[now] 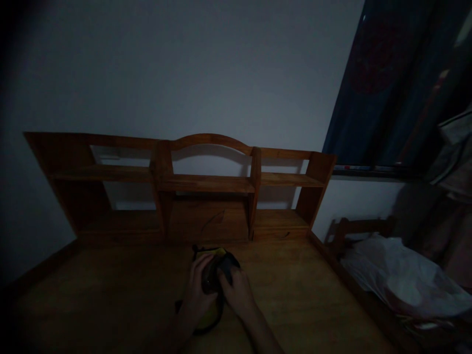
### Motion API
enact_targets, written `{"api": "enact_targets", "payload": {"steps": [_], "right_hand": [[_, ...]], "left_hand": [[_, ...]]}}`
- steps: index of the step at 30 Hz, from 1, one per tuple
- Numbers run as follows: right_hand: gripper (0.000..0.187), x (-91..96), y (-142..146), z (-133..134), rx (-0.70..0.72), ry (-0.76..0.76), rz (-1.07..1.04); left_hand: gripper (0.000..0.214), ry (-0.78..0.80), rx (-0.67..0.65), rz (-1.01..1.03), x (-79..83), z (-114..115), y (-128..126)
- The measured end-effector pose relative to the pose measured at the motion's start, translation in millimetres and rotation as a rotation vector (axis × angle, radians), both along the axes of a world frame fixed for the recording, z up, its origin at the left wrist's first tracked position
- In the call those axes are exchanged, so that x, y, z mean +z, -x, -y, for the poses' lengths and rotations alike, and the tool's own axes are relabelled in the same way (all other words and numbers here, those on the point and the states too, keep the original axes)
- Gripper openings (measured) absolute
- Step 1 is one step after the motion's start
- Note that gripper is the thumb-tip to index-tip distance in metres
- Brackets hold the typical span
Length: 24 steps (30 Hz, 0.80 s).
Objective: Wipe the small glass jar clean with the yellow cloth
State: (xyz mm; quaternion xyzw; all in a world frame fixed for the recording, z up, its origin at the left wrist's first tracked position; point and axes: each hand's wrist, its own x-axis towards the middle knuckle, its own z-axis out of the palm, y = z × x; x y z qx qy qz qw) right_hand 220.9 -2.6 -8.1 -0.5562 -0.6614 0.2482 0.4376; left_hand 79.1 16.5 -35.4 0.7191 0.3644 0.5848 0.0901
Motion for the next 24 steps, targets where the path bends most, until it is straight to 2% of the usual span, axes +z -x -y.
{"api": "enact_targets", "payload": {"steps": [7, 13, 18, 21, 24], "right_hand": [[0.040, -1.8, -0.5, -1.9, 0.006, -0.005, 0.011], [0.039, -0.2, -0.6, -1.9, 0.034, -0.023, -0.011], [0.039, -3.5, -2.5, -5.3, 0.025, -0.014, -0.020], [0.037, -5.8, -2.5, -7.5, 0.034, 0.018, -0.105], [0.036, -4.3, -0.5, -7.7, 0.053, 0.031, -0.247]], "left_hand": [[0.060, 0.085, -0.041, -0.001, 3.5, 4.2, 1.3], [0.062, 0.050, -0.058, 0.012, 1.3, 2.3, 0.0], [0.060, 0.071, -0.078, 0.007, 8.7, 6.0, -1.5], [0.060, 0.089, -0.093, -0.004, 11.5, 8.4, -1.5], [0.062, 0.083, -0.099, 0.004, 7.8, 7.7, -0.9]]}}
